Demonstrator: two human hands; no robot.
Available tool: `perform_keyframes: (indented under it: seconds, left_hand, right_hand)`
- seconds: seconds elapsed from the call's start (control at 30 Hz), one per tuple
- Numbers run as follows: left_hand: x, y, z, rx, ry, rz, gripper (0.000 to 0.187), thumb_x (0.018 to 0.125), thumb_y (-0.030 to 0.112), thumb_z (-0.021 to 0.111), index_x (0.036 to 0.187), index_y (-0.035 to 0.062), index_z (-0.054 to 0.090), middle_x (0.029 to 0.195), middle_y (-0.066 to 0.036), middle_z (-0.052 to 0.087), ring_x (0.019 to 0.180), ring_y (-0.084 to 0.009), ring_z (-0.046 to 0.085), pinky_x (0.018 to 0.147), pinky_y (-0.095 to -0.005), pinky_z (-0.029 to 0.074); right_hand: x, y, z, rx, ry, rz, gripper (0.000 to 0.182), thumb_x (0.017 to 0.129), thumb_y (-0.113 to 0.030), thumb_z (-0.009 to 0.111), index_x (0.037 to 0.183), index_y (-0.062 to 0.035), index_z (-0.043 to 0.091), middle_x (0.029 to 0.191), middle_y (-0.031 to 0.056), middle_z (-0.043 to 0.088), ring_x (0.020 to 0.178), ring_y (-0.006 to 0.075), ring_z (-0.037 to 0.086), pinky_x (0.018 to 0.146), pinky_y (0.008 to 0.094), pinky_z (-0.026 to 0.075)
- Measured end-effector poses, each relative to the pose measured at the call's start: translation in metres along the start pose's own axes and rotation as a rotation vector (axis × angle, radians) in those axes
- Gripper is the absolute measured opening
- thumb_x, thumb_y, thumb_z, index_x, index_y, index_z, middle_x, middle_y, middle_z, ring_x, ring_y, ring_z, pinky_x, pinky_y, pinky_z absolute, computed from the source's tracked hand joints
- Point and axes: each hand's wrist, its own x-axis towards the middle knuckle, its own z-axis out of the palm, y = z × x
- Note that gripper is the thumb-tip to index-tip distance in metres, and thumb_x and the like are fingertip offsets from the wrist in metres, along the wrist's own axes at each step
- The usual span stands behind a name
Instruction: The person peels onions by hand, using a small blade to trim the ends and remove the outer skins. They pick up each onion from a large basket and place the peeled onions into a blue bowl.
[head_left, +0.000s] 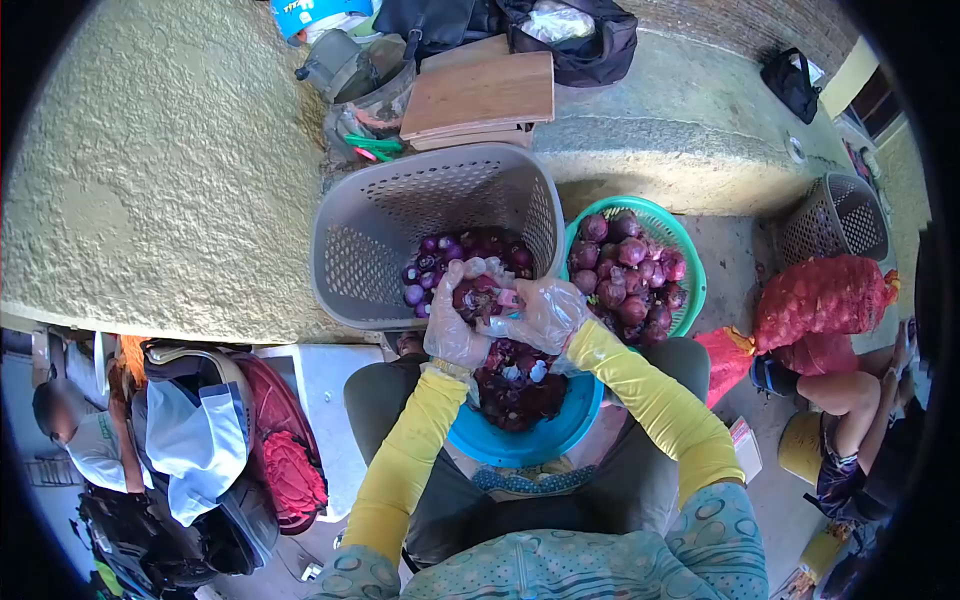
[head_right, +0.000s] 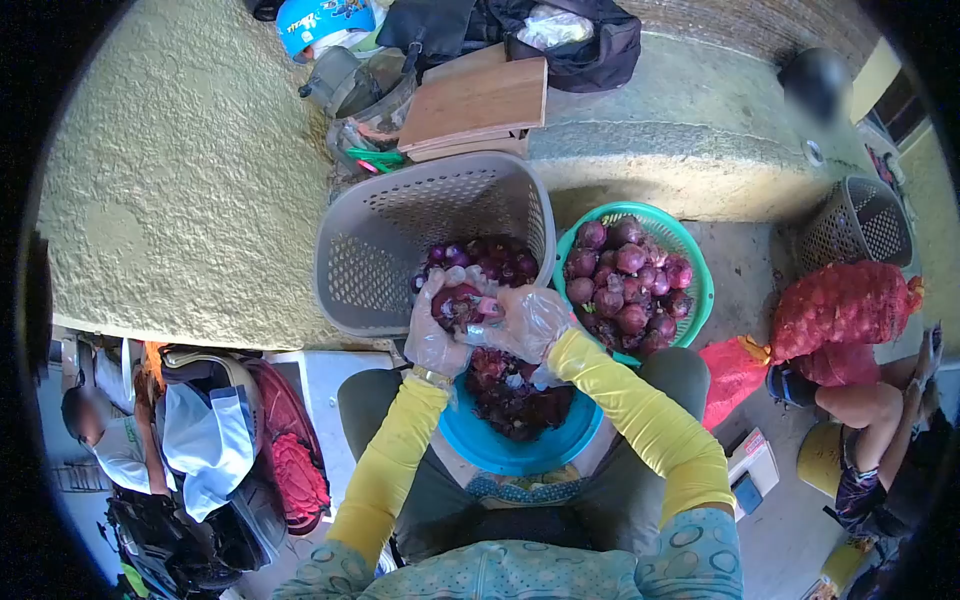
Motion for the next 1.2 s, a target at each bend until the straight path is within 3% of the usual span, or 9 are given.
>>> perform_keyframes:
  seconds: [0.2,0.37,0.53,0.63,0.77,0.87,0.97,1.1,1.2]
  left_hand:
    - [0.003,-0.008,0.004,-0.011,0.006,0.260,0.027,0.101,0.030,0.061,0.107,0.0052,0.068,0.114,-0.011,0.069,0.107,-0.0261,0.064,0.101,-0.0439,0.051]
    - [0.003,0.002,0.002,-0.033,-0.132,0.102,0.036,0.102,0.031,0.058,0.125,0.0039,0.064,0.124,-0.012,0.065,0.115,-0.0271,0.062,0.106,-0.0443,0.048]
    - [0.005,0.000,-0.006,0.000,0.008,0.152,0.034,0.098,0.031,0.060,0.118,0.0032,0.064,0.121,-0.014,0.065,0.110,-0.0314,0.062,0.100,-0.0461,0.052]
    - [0.006,0.011,-0.019,-0.059,-0.112,0.051,0.036,0.101,0.031,0.058,0.122,0.0030,0.064,0.126,-0.015,0.065,0.122,-0.0313,0.060,0.112,-0.0482,0.046]
    - [-0.007,0.014,-0.017,-0.076,0.085,-0.062,0.035,0.101,0.035,0.058,0.116,0.0034,0.066,0.125,-0.016,0.066,0.114,-0.0322,0.064,0.104,-0.0487,0.052]
    - [-0.003,0.016,-0.026,-0.175,0.096,-0.083,0.034,0.098,0.034,0.066,0.108,0.0017,0.067,0.110,-0.016,0.069,0.113,-0.0316,0.064,0.100,-0.0537,0.054]
    - [-0.006,0.028,-0.007,-0.241,0.173,-0.046,0.041,0.097,0.039,0.070,0.110,0.0001,0.067,0.110,-0.017,0.069,0.113,-0.0314,0.063,0.102,-0.0526,0.054]
    - [-0.009,0.038,0.001,-0.044,0.019,0.108,0.038,0.098,0.031,0.071,0.115,-0.0033,0.066,0.118,-0.018,0.067,0.117,-0.0304,0.061,0.109,-0.0530,0.050]
    - [-0.006,0.038,0.004,-0.045,-0.022,0.164,0.036,0.098,0.027,0.070,0.117,-0.0036,0.065,0.123,-0.018,0.065,0.121,-0.0311,0.060,0.112,-0.0527,0.048]
  right_hand:
    - [-0.003,0.014,0.040,0.188,0.126,-0.036,0.055,0.093,-0.055,0.066,0.104,-0.0009,0.068,0.077,0.0244,0.069,0.075,0.0459,0.068,0.070,0.0512,0.054]
    - [0.003,0.006,0.019,0.141,0.094,0.019,0.053,0.095,-0.053,0.065,0.100,-0.0003,0.066,0.076,0.0251,0.068,0.073,0.0460,0.068,0.067,0.0515,0.054]
    - [0.001,-0.006,-0.006,-0.004,0.034,-0.029,0.065,0.090,-0.065,0.063,0.101,-0.0008,0.067,0.074,0.0248,0.068,0.076,0.0450,0.070,0.069,0.0531,0.055]
    - [-0.003,-0.004,-0.013,-0.084,-0.048,-0.044,0.069,0.085,-0.069,0.067,0.100,-0.0014,0.067,0.072,0.0230,0.068,0.072,0.0429,0.070,0.066,0.0518,0.055]
    - [-0.004,0.000,-0.011,-0.024,-0.017,-0.010,0.069,0.085,-0.068,0.068,0.098,-0.0009,0.067,0.073,0.0239,0.068,0.073,0.0435,0.070,0.068,0.0505,0.056]
    - [0.000,0.008,-0.010,0.289,0.032,0.186,0.063,0.093,-0.062,0.063,0.104,0.0005,0.064,0.087,0.0279,0.070,0.088,0.0447,0.070,0.077,0.0484,0.054]
    - [0.006,0.032,-0.002,0.342,0.159,0.344,0.063,0.095,-0.060,0.061,0.107,0.0015,0.063,0.091,0.0296,0.070,0.094,0.0452,0.070,0.081,0.0481,0.053]
    - [0.000,0.055,-0.013,0.447,0.084,0.327,0.051,0.099,-0.045,0.062,0.118,0.0017,0.062,0.091,0.0253,0.070,0.087,0.0391,0.070,0.081,0.0475,0.053]
    - [0.002,0.066,-0.015,0.494,0.030,0.312,0.040,0.101,-0.032,0.060,0.123,0.0013,0.059,0.086,0.0151,0.068,0.078,0.0266,0.069,0.071,0.0408,0.054]
